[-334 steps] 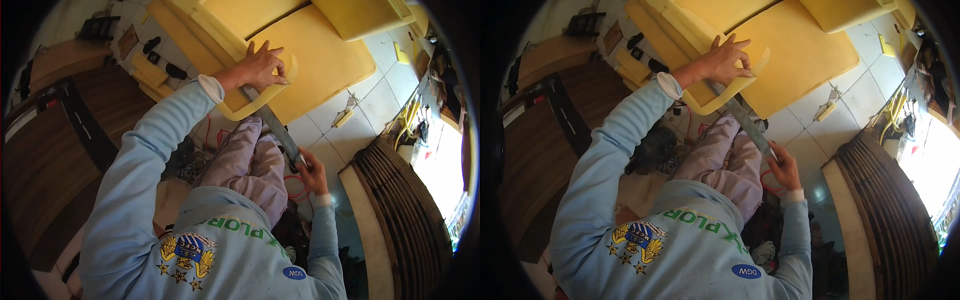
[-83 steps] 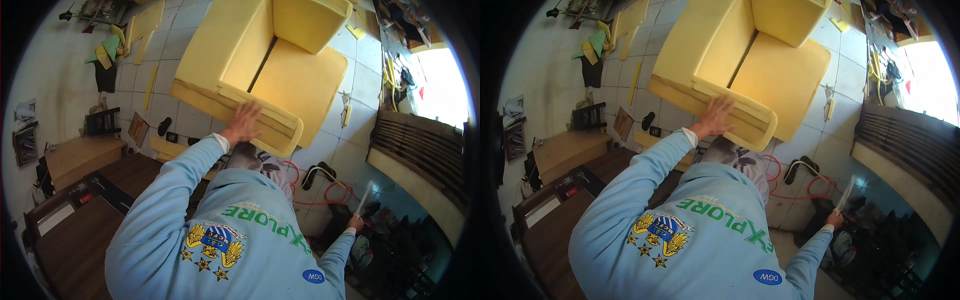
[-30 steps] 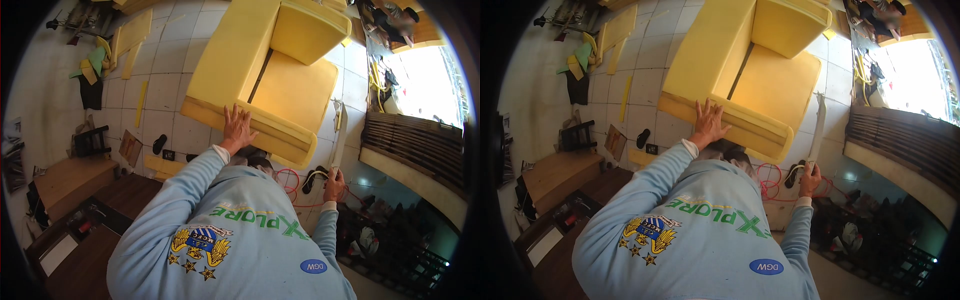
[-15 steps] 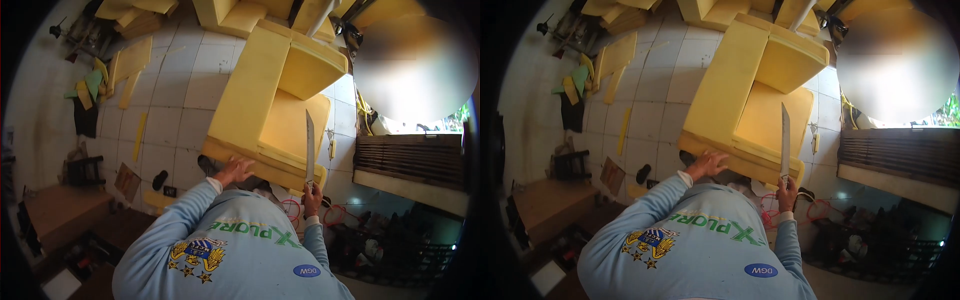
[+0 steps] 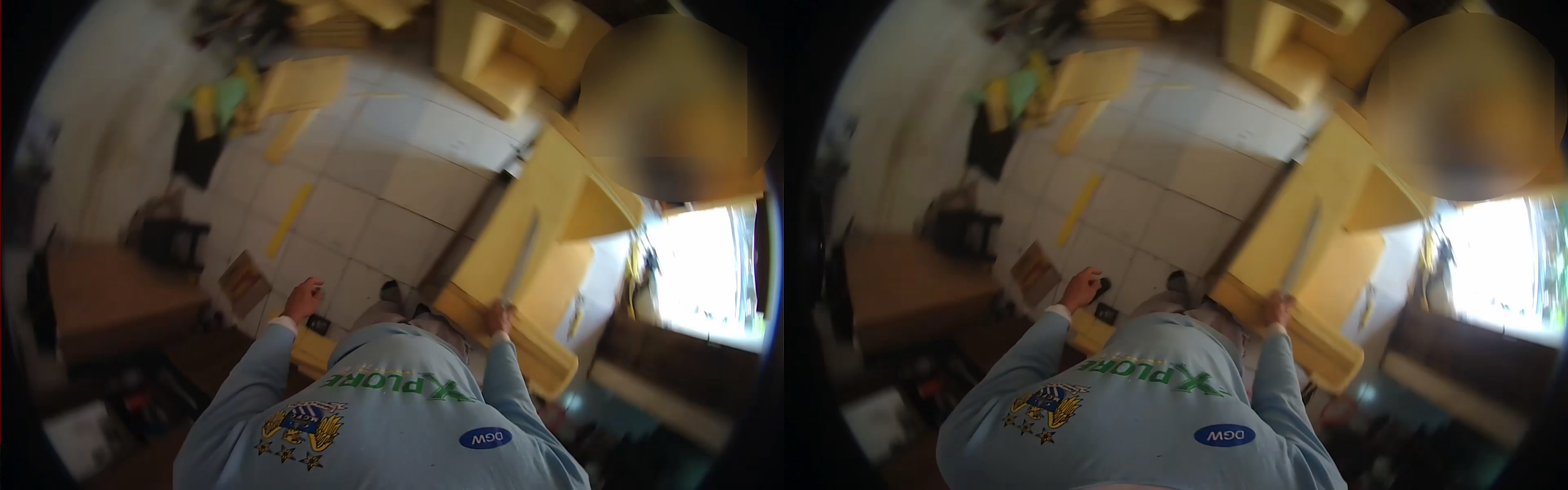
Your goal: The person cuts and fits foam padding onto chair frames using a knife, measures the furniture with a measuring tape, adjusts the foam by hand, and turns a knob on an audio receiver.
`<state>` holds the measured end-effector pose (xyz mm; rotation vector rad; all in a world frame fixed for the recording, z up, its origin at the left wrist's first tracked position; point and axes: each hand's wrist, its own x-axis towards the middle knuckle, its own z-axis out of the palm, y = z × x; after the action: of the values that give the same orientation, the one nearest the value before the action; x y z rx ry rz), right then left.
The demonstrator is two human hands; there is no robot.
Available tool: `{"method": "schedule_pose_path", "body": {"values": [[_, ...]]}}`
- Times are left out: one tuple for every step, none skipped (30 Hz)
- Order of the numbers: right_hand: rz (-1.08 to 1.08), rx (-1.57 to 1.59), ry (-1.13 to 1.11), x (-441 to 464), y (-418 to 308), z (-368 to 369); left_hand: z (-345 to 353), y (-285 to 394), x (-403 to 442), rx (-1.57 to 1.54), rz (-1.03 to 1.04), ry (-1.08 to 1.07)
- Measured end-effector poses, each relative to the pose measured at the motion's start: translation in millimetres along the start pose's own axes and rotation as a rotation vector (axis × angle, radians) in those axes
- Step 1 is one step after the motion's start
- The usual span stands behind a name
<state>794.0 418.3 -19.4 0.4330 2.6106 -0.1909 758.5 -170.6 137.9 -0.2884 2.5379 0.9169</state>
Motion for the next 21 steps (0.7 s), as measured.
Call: {"method": "schedule_pose_path", "body": {"values": [[-0.13, -0.298, -0.053, 14.5, 11.1, 9.6, -4.5, -19.2, -15.0, -0.026, -0.034, 0.086], [-0.185, -0.479, -0.1, 12.6, 7.8, -4.5, -3.7, -32.8, -34.6, -0.059, -0.085, 0.153], [-0.197, -0.453, -0.247, 15.7, 4.9, -22.0, -3.0, -42.6, -48.3, -0.086, -0.125, 0.216], [0.063, 0.087, -0.161, 19.5, 14.9, -22.2, 2.2, -50.5, -63.0, -0.159, -0.252, 0.195], [-0.033, -0.191, -0.021, 46.4, 49.1, 23.3, 13.5, -60.3, -79.8, -0.241, -0.36, 0.164], [-0.187, -0.502, -0.282, 42.7, 30.2, -16.4, 38.2, -85.3, -94.5, -0.206, -0.386, 0.192], [-0.22, -0.664, -0.358, 36.2, 17.1, -38.3, 64.0, -103.5, -108.1, -0.17, -0.405, 0.208], [-0.183, -0.605, -0.365, 34.9, 10.1, -48.6, 76.9, -103.9, -124.4, -0.195, -0.491, 0.182], [-0.122, -0.423, -0.355, 40.5, -1.3, -52.5, 86.8, -102.1, -135.8, -0.227, -0.574, 0.138], [-0.062, -0.23, -0.345, 46.0, -11.8, -52.8, 96.2, -103.3, -145.1, -0.233, -0.609, 0.037], [-0.045, -0.097, -0.347, 53.6, -24.0, -53.2, 102.8, -106.8, -149.5, -0.246, -0.635, -0.068], [-0.056, -0.019, -0.365, 62.2, -39.8, -55.0, 106.8, -108.8, -149.2, -0.306, -0.68, -0.072], [-0.08, 0.014, -0.393, 71.5, -57.6, -60.1, 110.7, -110.3, -150.4, -0.366, -0.727, -0.081], [-0.109, 0.019, -0.425, 81.2, -75.3, -66.2, 111.5, -107.3, -148.0, -0.421, -0.777, -0.093], [-0.137, 0.012, -0.461, 92.3, -91.5, -70.5, 105.2, -105.5, -137.9, -0.434, -0.791, -0.066], [-0.161, 0.007, -0.493, 105.1, -110.7, -75.9, 92.6, -106.9, -122.4, -0.443, -0.806, -0.034], [-0.194, -0.018, -0.52, 122.8, -130.7, -80.4, 80.6, -104.8, -107.9, -0.45, -0.823, 0.004], [-0.228, -0.044, -0.544, 142.9, -148.6, -85.9, 70.4, -107.4, -89.0, -0.48, -0.793, 0.163], [-0.271, -0.084, -0.571, 166.9, -168.1, -94.2, 61.2, -107.4, -70.2, -0.575, -0.817, 0.251], [-0.318, -0.131, -0.593, 194.1, -191.7, -103.9, 35.1, -103.9, -45.0, -0.665, -0.837, 0.341], [-0.374, -0.19, -0.611, 223.2, -215.5, -114.4, 15.7, -102.6, -21.3, -0.629, -0.818, 0.425]]}}
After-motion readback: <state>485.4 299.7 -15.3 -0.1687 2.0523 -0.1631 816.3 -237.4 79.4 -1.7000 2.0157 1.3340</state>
